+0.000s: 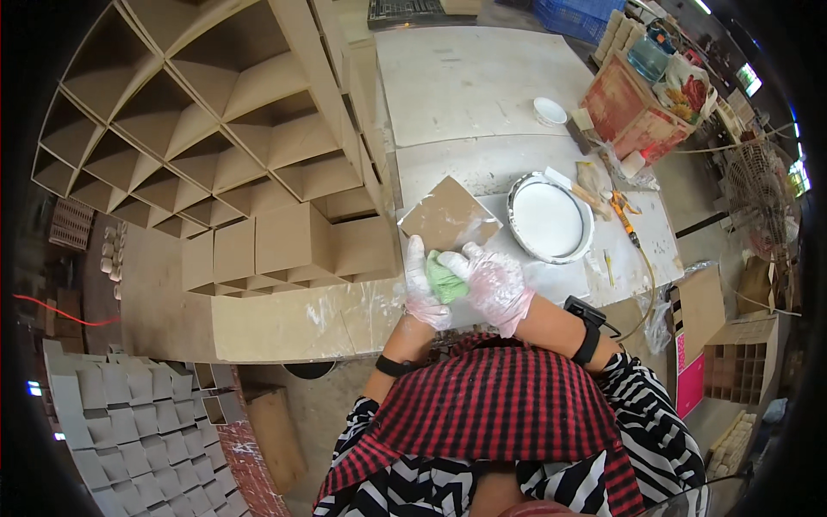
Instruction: Painting the exterior and interior of a small wooden box using a cloth/sponge and white paint.
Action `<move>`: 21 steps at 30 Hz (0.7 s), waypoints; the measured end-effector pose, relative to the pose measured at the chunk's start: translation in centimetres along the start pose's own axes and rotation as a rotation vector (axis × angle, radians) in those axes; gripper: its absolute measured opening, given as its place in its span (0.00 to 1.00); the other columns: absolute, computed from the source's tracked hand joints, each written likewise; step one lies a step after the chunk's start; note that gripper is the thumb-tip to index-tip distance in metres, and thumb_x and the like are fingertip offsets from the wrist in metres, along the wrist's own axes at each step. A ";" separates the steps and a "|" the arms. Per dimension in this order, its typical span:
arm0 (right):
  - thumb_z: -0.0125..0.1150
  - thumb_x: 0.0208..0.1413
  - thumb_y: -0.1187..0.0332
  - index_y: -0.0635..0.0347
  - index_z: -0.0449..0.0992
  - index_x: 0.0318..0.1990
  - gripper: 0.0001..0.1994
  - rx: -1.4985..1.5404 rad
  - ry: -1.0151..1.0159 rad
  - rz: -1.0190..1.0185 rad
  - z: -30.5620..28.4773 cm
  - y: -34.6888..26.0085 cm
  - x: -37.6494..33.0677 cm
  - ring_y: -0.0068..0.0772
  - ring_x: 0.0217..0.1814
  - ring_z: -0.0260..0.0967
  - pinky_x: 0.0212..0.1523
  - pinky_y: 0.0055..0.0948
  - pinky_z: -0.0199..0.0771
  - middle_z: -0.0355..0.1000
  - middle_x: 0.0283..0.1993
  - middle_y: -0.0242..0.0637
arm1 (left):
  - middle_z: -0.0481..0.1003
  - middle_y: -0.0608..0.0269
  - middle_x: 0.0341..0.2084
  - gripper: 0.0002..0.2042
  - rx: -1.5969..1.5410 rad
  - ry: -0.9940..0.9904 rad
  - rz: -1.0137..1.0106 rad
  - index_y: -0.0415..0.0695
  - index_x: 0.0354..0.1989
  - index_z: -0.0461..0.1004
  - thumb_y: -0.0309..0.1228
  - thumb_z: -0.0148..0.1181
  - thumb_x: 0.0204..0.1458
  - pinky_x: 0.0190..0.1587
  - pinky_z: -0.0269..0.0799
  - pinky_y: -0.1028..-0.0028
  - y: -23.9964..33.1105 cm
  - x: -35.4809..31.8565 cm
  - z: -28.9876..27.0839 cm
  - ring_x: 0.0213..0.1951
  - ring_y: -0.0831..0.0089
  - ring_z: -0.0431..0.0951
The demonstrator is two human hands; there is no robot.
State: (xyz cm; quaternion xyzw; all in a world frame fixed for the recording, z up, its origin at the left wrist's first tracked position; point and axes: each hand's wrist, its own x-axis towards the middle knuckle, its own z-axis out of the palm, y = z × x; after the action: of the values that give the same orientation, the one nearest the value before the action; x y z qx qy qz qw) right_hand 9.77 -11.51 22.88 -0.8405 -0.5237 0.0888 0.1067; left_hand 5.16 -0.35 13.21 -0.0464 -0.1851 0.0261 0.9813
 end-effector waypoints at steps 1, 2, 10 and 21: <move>0.53 0.42 0.74 0.48 0.68 0.46 0.19 -0.008 0.126 -0.027 0.1 0.7 -0.1 0.40 0.41 0.69 0.38 0.30 0.70 0.67 0.42 0.41 | 0.64 0.55 0.50 0.23 0.217 0.362 0.134 0.41 0.56 0.56 0.45 0.37 0.57 0.53 0.63 0.63 -0.8 0.6 1.7 0.50 0.62 0.67; 0.53 0.42 0.74 0.48 0.68 0.46 0.19 -0.006 0.123 -0.023 0.6 2.3 -0.1 0.40 0.41 0.69 0.38 0.30 0.70 0.67 0.42 0.41 | 0.64 0.55 0.50 0.24 0.436 0.724 0.267 0.42 0.56 0.57 0.45 0.37 0.57 0.52 0.64 0.63 -1.2 0.9 2.4 0.49 0.62 0.68; 0.52 0.41 0.75 0.49 0.71 0.42 0.17 -0.169 0.211 -0.084 0.3 1.3 -0.4 0.39 0.40 0.69 0.39 0.30 0.70 0.70 0.36 0.37 | 0.64 0.55 0.50 0.24 0.370 0.410 0.174 0.42 0.56 0.56 0.46 0.35 0.57 0.53 0.63 0.63 -0.6 0.4 1.9 0.50 0.60 0.67; 0.52 0.53 0.61 0.55 0.67 0.49 0.17 0.648 0.247 0.446 -2.1 7.6 0.1 0.40 0.45 0.68 0.44 0.30 0.65 0.71 0.42 0.42 | 0.64 0.57 0.51 0.23 0.522 0.582 0.291 0.42 0.56 0.57 0.45 0.35 0.58 0.55 0.61 0.62 -1.5 1.4 5.9 0.52 0.62 0.66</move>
State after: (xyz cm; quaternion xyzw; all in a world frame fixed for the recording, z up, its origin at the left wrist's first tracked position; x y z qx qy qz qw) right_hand 16.91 -14.84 22.80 -0.8607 -0.2569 0.1683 0.4060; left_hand 4.36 -1.31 19.34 0.1727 0.1213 0.1966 0.9575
